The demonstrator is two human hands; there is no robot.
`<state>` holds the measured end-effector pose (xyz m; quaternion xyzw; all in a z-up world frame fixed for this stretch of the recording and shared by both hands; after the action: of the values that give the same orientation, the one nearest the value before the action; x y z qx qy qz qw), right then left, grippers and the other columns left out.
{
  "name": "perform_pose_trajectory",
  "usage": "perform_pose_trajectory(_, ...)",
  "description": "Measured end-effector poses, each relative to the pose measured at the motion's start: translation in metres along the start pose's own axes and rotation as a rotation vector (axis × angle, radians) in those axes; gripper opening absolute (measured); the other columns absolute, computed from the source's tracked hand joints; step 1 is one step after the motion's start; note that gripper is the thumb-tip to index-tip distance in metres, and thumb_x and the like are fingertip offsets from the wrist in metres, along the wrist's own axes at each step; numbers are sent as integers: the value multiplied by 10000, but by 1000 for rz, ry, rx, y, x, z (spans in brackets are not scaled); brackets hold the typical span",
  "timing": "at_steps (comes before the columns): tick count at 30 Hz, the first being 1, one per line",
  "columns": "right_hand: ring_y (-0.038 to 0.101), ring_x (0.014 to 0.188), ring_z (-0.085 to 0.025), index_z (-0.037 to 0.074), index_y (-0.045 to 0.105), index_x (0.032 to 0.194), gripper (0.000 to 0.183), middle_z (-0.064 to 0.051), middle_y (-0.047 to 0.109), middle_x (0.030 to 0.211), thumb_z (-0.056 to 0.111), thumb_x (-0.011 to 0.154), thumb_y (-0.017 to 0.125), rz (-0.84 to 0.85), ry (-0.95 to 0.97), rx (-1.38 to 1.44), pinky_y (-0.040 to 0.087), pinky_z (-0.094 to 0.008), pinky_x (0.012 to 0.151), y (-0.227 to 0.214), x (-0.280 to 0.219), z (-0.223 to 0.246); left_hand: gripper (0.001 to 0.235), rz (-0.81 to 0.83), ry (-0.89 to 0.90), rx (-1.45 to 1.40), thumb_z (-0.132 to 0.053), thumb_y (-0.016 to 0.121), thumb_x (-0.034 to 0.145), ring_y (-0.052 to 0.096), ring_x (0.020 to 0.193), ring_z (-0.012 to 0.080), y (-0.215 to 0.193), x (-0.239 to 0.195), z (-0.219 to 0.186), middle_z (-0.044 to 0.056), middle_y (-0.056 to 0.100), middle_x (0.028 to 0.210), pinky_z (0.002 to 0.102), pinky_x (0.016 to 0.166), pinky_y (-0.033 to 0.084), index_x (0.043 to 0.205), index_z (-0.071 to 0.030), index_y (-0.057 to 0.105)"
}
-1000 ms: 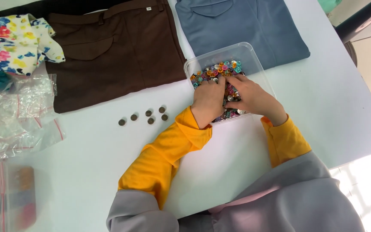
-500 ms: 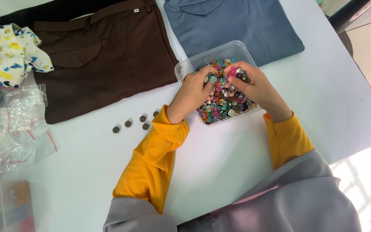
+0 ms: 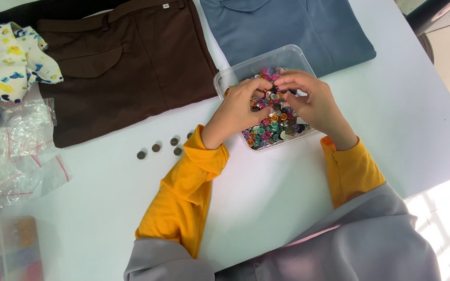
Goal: Sorting small colorful buttons from a large container into small plastic zip-lock bags and sealing them.
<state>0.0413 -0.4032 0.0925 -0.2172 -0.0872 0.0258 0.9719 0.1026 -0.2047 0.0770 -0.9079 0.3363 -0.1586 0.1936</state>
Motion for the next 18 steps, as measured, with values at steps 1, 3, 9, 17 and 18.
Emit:
perform_pose_trajectory(1,636,1178,-450,-71,623,1236,317,-299,548,1374,-178,952,530,-1,1,0,628,-490,804,0,0,-6,488,1,0,0,-102,752,861,662,1161,441,6,2,8,287,592,1283,434,879,623,1312,-18,584)
perform_pose_trajectory(3,694,945,-245,-24,675,1145,210,-163,630,1066,-83,945,652,6,-5,-144,589,-345,667,0,-1,-19,372,16,29,121,-47,754,832,735,893,322,19,4,25,200,649,994,374,718,630,1177,23,633)
perform_pose_trajectory(9,698,782,-312,10,716,1110,250,-202,689,898,-35,865,722,127,-71,-424,560,-432,619,10,-5,-20,339,11,-5,629,-75,726,838,722,844,333,43,-1,37,152,649,971,444,733,579,1162,10,669)
perform_pose_trajectory(17,718,768,-283,14,717,1240,318,-207,716,1034,32,923,709,210,55,-537,582,-365,633,9,-5,-17,365,3,-40,712,-7,712,837,707,857,337,41,-2,23,191,635,1005,431,727,553,1191,68,661)
perform_pose_trajectory(18,718,750,-288,-6,709,1233,315,-216,712,1018,22,919,704,208,47,-538,580,-383,608,9,-6,-18,369,8,-41,714,4,714,829,704,857,347,40,-2,21,203,632,1006,435,729,553,1185,82,660)
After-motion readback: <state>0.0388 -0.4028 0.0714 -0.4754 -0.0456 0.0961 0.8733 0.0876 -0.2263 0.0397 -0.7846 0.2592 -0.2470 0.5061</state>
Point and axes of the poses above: each hand's wrist, its own x-axis towards the middle knuckle, its own y-axis out of the palm, z = x × y, the point moved 1 cm from there along x, towards the middle knuckle
